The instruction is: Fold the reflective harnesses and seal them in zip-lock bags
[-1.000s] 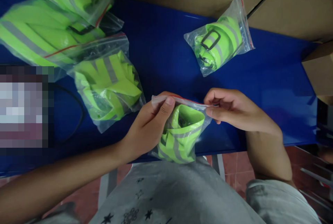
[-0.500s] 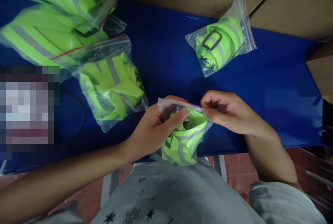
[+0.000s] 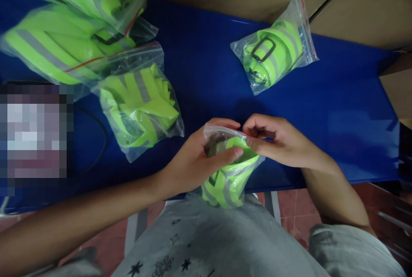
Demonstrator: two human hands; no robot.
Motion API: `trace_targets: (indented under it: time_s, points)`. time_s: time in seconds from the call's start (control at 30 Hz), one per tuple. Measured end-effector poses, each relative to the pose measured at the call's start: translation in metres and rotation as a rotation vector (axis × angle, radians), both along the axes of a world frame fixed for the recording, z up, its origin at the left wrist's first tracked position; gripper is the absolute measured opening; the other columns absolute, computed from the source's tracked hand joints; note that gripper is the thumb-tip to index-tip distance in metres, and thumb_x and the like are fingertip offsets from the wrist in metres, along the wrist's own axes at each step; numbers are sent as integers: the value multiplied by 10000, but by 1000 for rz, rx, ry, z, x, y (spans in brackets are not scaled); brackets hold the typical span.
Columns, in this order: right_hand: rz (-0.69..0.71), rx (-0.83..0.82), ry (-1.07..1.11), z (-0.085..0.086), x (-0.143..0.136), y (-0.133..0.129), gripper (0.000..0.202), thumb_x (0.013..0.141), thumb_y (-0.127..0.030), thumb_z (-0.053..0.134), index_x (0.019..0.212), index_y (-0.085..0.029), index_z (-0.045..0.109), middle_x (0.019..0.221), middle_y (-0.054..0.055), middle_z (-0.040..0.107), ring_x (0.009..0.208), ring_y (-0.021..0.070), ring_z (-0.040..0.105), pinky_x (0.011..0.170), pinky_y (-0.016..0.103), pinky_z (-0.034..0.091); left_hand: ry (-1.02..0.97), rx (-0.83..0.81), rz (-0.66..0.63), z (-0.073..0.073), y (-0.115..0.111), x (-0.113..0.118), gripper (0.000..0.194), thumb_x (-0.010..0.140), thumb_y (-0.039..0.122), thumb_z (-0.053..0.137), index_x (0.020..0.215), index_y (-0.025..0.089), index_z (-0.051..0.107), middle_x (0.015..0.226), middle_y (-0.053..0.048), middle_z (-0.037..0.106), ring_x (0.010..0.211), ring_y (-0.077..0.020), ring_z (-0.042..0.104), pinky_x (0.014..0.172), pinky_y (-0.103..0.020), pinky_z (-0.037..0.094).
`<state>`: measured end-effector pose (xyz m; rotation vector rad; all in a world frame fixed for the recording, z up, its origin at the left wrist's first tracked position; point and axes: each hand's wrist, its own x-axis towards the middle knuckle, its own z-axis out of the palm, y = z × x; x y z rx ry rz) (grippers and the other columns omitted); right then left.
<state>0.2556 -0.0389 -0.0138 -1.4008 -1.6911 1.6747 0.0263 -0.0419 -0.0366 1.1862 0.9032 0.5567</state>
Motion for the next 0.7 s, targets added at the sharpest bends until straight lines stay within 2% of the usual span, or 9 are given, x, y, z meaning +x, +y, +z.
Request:
trace_targets:
  time_s: [0.1, 0.3, 0.53, 0.7]
  points:
    - [5, 13, 22, -1, -1, -1, 28, 879, -172, 661, 866, -174, 636, 733, -47, 585, 648, 69, 501, 571, 196, 408, -5, -27, -50, 1, 1, -1, 515, 888, 369, 796, 1339, 204, 608, 1139, -41, 755, 965, -163, 721, 807, -256, 574]
    - [-16, -44, 112, -3, -3, -1, 64, 908, -197, 682, 887, -172, 627, 759, -47, 575, 640, 58, 496, 556, 186, 409, 23, -9, -87, 1, 2, -1, 539, 889, 371, 797, 1358, 207, 588, 1225, -56, 733, 1036, -187, 723, 869, -289, 581]
    - [-42, -32, 145, -6, -10, -1, 93, 889, -169, 679, 832, -177, 606, 691, -71, 522, 577, 44, 436, 518, 186, 367, 29, -30, -117, 0, 0, -1, 611, 880, 433, 813, 1385, 228, 538, 1159, -46, 717, 898, -165, 697, 731, -275, 558]
    - [-30, 48, 108, -5, -13, -5, 55, 890, -151, 686, 884, -177, 637, 762, -53, 596, 627, 50, 510, 564, 192, 403, 2, -73, -147, 0, -1, -2, 692, 895, 429, 801, 1473, 263, 460, 1074, -21, 717, 871, -167, 687, 714, -281, 549]
